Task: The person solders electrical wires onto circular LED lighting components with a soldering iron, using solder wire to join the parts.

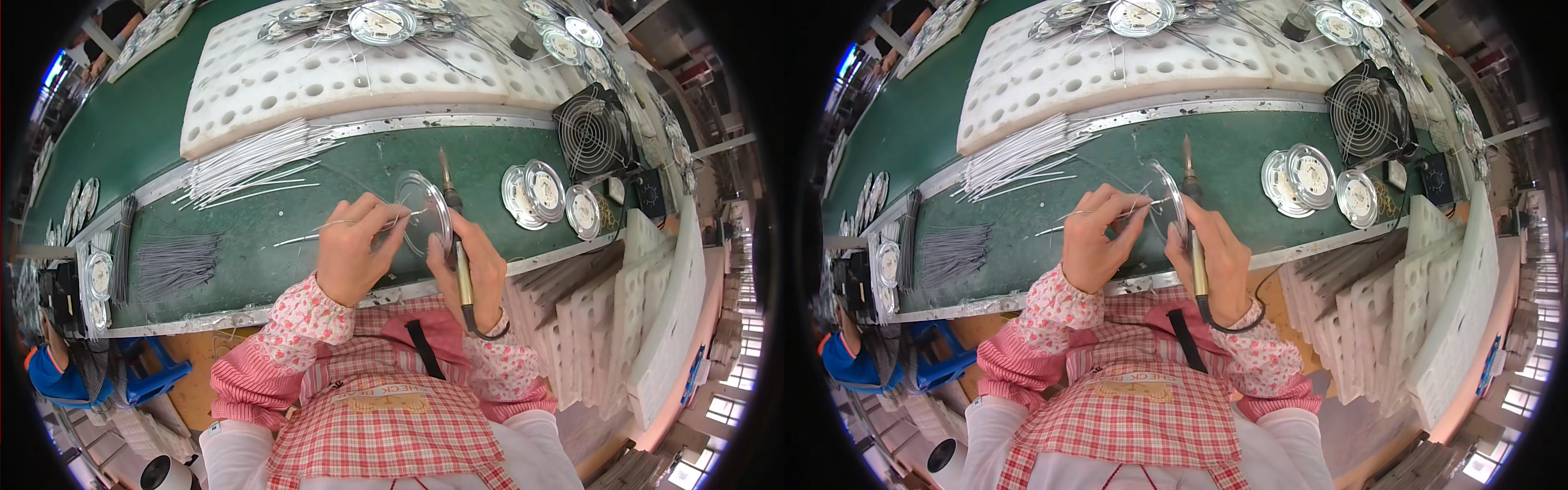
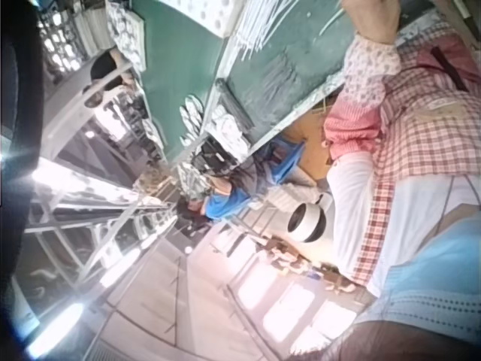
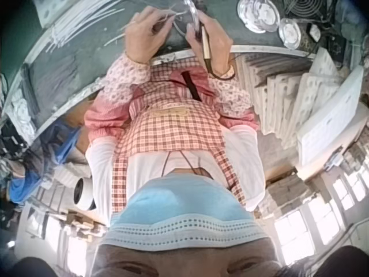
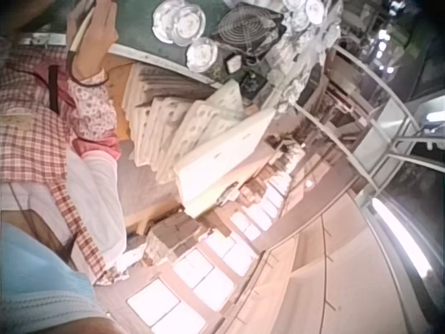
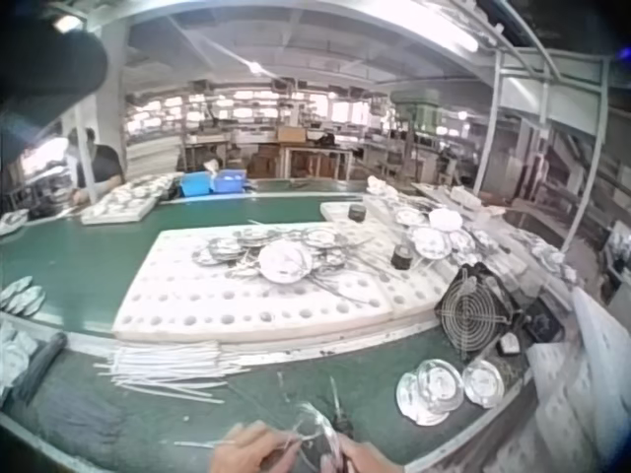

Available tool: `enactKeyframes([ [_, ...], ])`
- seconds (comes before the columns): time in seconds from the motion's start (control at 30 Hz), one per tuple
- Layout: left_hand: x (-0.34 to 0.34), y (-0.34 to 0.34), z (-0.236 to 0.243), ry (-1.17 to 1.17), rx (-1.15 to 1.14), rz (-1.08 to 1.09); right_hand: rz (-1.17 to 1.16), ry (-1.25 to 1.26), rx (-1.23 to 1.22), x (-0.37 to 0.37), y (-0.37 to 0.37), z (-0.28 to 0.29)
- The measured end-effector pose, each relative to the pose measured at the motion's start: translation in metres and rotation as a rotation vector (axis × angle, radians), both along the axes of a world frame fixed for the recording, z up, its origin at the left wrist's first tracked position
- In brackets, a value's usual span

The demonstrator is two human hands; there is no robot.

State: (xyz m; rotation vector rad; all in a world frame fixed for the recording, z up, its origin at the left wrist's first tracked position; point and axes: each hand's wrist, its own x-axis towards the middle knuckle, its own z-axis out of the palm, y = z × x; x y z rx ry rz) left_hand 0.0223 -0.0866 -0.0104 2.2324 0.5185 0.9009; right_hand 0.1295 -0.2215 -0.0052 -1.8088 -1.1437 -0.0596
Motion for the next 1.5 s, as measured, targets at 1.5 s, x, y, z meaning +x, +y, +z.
enactKeyframes([
  [1.5,-0.022,0.03,-0.02,0.231,0.022,-0.26,0.19,0.026,-0.054,0.025,-0.021,-0.015],
])
